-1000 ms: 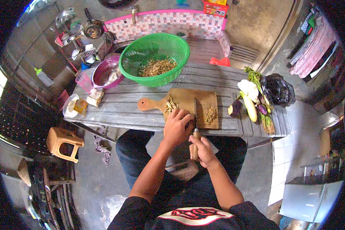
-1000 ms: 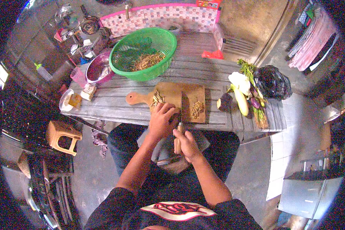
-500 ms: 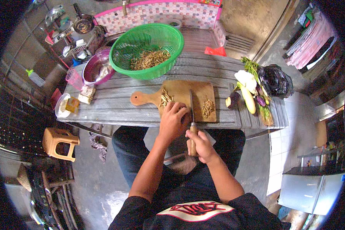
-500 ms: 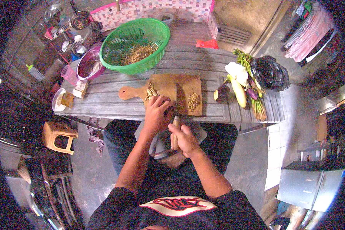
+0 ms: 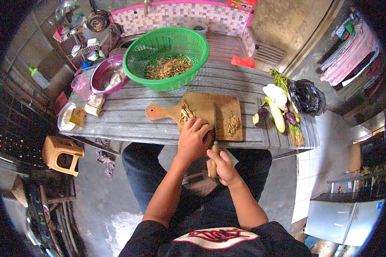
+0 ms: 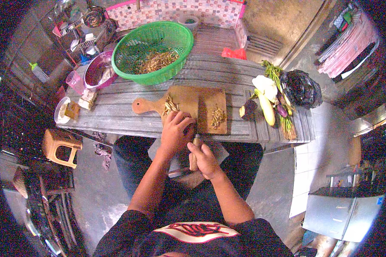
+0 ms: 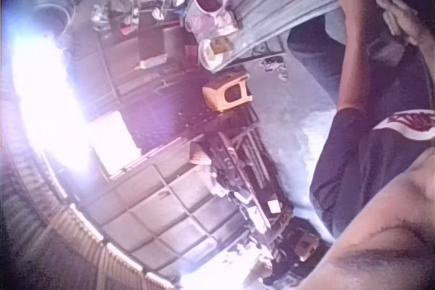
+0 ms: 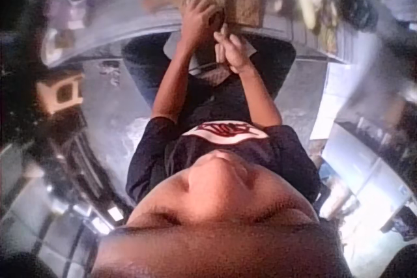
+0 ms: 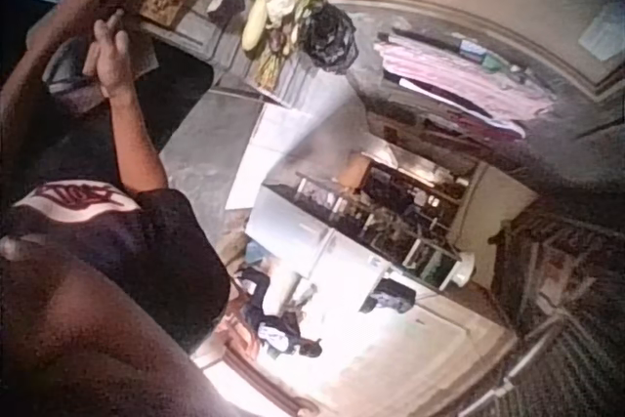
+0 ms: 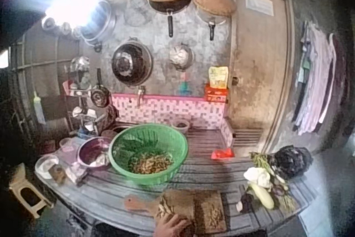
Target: The person chops ginger root on a wooden cutting board using a knife, preparing pieces and setting them on the board.
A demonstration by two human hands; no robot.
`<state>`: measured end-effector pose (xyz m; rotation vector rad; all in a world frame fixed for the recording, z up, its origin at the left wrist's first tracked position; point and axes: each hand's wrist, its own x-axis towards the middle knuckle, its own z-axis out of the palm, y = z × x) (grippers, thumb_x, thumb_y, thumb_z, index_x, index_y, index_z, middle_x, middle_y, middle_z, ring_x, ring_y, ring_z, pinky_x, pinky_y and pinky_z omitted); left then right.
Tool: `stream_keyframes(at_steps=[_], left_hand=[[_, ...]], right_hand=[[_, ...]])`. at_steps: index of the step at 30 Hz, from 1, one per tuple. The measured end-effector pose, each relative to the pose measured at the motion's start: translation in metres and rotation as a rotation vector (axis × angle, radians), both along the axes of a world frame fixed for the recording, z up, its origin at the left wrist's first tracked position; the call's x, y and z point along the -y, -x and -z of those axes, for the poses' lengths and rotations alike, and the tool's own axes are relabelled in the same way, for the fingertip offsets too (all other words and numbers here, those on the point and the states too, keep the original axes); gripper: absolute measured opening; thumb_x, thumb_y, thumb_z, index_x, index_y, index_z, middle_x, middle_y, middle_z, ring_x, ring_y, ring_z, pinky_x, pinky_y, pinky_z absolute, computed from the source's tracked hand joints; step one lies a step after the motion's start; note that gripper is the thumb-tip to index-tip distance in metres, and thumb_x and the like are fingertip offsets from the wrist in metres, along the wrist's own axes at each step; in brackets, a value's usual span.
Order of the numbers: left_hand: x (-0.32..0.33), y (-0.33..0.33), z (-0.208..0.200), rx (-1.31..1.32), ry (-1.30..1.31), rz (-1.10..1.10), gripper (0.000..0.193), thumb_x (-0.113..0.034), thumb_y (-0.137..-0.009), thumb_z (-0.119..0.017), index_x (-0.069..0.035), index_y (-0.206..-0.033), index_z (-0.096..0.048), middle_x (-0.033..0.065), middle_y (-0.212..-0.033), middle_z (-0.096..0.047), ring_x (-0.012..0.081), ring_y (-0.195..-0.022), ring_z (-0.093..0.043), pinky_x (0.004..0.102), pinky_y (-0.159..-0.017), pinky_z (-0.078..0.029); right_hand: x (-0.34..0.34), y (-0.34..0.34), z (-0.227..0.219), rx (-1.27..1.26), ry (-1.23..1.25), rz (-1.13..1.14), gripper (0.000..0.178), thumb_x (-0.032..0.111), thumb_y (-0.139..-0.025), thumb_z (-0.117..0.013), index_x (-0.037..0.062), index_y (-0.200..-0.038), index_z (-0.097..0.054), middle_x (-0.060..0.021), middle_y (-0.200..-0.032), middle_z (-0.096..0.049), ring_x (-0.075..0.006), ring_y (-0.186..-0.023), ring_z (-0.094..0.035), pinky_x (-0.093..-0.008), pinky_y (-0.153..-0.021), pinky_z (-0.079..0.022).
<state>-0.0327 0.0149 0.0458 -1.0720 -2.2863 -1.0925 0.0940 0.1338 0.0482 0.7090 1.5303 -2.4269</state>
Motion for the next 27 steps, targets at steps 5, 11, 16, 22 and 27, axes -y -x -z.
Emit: stream_keyframes(at_steps=[5, 11, 16, 22, 27], left_hand=[[0.005, -0.002, 0.005, 0.057, -0.035, -0.014, 0.027, -0.006, -0.075, -0.077, -0.009, -0.100, -0.070, 0.0081, -0.106, -0.066, 0.0336, -0.102, -0.060, 0.0439, -0.090, -0.053], [0.013, -0.004, 0.002, 0.034, -0.174, -0.011, 0.023, -0.001, -0.074, -0.076, -0.008, -0.096, -0.071, 0.0091, -0.107, -0.068, 0.0339, -0.101, -0.061, 0.0441, -0.088, -0.051], [0.040, -0.001, 0.008, 0.045, -0.166, -0.142, 0.022, 0.001, -0.076, -0.076, -0.006, -0.096, -0.072, 0.0113, -0.103, -0.069, 0.0336, -0.095, -0.061, 0.0432, -0.086, -0.047], [0.032, -0.005, 0.008, 0.048, -0.129, -0.196, 0.016, -0.002, -0.080, -0.077, -0.007, -0.095, -0.072, 0.0112, -0.101, -0.070, 0.0334, -0.096, -0.062, 0.0444, -0.088, -0.048], [0.020, -0.009, 0.001, 0.076, 0.020, -0.294, 0.018, -0.011, -0.082, -0.080, -0.013, -0.100, -0.077, 0.0066, -0.107, -0.070, 0.0314, -0.105, -0.060, 0.0447, -0.095, -0.045]], right_hand=[[-0.003, 0.000, -0.022, 0.031, 0.037, -0.001, 0.032, 0.039, -0.105, -0.065, 0.0073, -0.106, -0.059, -0.0050, -0.061, -0.055, -0.0157, -0.045, -0.053, -0.0303, -0.042, -0.041], [-0.004, 0.000, 0.002, -0.069, 0.015, 0.017, 0.028, 0.036, -0.104, -0.067, 0.0095, -0.104, -0.058, -0.0030, -0.062, -0.055, -0.0148, -0.046, -0.054, -0.0293, -0.043, -0.044], [-0.011, -0.007, -0.021, -0.124, -0.127, 0.018, 0.029, 0.033, -0.106, -0.064, 0.0051, -0.109, -0.060, -0.0024, -0.074, -0.057, -0.0135, -0.051, -0.056, -0.0294, -0.046, -0.046], [0.001, -0.007, -0.006, -0.134, -0.006, -0.062, 0.029, 0.034, -0.108, -0.061, 0.0058, -0.113, -0.060, -0.0026, -0.068, -0.056, -0.0135, -0.049, -0.053, -0.0289, -0.046, -0.045], [-0.008, -0.008, -0.007, -0.119, -0.003, -0.133, 0.029, 0.034, -0.108, -0.061, 0.0058, -0.114, -0.059, -0.0030, -0.066, -0.055, -0.0130, -0.050, -0.053, -0.0287, -0.048, -0.045]])
